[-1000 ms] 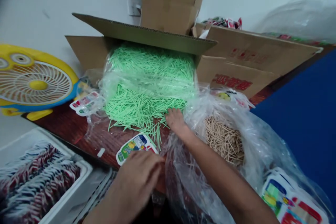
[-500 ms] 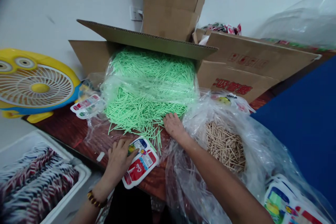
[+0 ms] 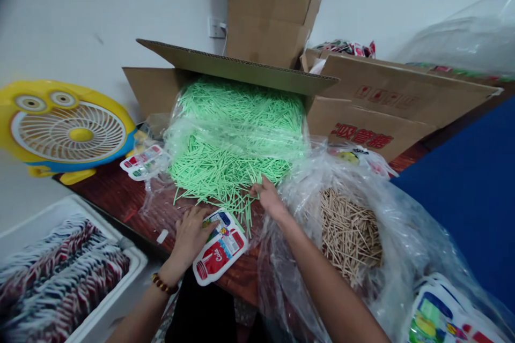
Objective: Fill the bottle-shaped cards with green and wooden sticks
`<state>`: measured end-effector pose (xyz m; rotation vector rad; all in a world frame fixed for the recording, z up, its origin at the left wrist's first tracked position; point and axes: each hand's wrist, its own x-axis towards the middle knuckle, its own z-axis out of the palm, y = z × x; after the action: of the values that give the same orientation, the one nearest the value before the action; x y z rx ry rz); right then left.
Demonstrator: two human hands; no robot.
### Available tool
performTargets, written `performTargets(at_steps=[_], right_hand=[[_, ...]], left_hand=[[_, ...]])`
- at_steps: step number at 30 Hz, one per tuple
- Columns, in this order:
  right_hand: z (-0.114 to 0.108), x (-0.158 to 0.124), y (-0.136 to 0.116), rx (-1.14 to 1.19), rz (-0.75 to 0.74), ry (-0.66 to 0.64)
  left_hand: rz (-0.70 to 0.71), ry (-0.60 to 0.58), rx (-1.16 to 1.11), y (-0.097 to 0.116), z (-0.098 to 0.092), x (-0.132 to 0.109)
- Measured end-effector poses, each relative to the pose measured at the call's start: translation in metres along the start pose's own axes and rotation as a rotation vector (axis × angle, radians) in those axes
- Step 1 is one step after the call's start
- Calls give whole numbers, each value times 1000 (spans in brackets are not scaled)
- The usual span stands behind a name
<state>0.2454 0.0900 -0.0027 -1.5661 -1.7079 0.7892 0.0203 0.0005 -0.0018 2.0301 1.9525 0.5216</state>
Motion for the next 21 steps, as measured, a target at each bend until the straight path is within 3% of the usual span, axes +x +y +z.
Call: performTargets(at_steps=[7, 15, 21], right_hand=[[18, -21, 13, 348, 50, 140], [27, -39, 27, 413, 47, 151], [23, -38, 21, 432, 78, 166]], left_hand=[[-43, 47, -114, -6, 7, 4], [-72, -24, -337, -12, -1, 15], [-94, -43, -389, -19, -6, 24]])
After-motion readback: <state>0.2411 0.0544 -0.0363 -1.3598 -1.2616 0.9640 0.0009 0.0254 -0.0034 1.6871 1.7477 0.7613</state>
